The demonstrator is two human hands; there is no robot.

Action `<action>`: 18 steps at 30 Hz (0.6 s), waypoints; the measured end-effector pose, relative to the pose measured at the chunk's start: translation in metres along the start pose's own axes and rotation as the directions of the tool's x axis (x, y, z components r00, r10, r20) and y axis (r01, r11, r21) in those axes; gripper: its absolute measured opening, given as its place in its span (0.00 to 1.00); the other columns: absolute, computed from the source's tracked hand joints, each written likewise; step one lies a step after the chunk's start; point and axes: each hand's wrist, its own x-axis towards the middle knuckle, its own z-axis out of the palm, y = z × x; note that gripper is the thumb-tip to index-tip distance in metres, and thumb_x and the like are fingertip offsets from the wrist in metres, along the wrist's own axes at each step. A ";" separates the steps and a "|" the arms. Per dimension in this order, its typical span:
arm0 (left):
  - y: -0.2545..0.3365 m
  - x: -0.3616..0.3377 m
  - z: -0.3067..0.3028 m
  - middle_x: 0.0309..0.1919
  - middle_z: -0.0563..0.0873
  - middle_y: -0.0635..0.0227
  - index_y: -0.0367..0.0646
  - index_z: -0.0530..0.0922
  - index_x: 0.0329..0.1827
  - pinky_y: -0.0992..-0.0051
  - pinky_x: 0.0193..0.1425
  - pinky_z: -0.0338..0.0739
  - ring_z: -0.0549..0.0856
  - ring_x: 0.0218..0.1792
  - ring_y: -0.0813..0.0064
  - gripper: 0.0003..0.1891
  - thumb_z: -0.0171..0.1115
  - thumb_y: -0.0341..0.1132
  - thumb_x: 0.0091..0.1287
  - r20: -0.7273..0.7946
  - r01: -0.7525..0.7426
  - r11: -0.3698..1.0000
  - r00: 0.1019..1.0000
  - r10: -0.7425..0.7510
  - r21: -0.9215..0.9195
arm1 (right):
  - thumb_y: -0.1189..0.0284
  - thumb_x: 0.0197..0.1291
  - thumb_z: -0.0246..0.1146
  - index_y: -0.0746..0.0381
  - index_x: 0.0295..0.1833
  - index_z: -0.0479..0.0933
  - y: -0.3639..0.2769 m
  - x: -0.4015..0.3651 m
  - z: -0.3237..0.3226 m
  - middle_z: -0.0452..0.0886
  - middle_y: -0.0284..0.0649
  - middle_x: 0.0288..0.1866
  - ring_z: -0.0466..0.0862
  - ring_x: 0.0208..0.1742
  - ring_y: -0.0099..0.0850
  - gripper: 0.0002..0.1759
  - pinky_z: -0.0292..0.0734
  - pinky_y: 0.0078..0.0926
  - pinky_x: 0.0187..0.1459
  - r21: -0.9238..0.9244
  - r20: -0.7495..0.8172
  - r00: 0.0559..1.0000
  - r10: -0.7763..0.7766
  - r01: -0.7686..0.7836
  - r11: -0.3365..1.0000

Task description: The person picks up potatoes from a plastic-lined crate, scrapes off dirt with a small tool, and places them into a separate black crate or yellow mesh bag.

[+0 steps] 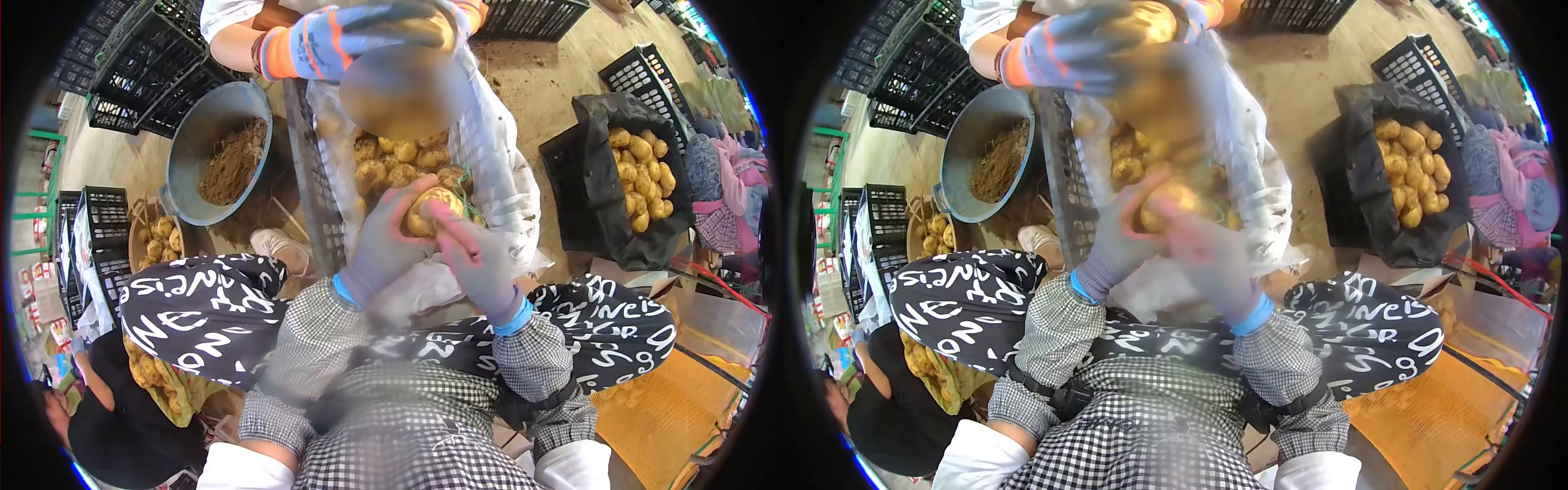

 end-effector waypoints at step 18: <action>0.008 0.000 -0.001 0.46 0.75 0.60 0.50 0.70 0.72 0.71 0.52 0.76 0.79 0.48 0.64 0.45 0.78 0.29 0.45 -0.017 0.025 0.990 1.000 -0.023 0.135 | 0.84 0.63 0.59 0.64 0.67 0.75 -0.008 -0.002 -0.001 0.84 0.44 0.57 0.86 0.50 0.27 0.25 0.81 0.25 0.51 -0.095 -0.054 0.986 -0.157 0.152 0.984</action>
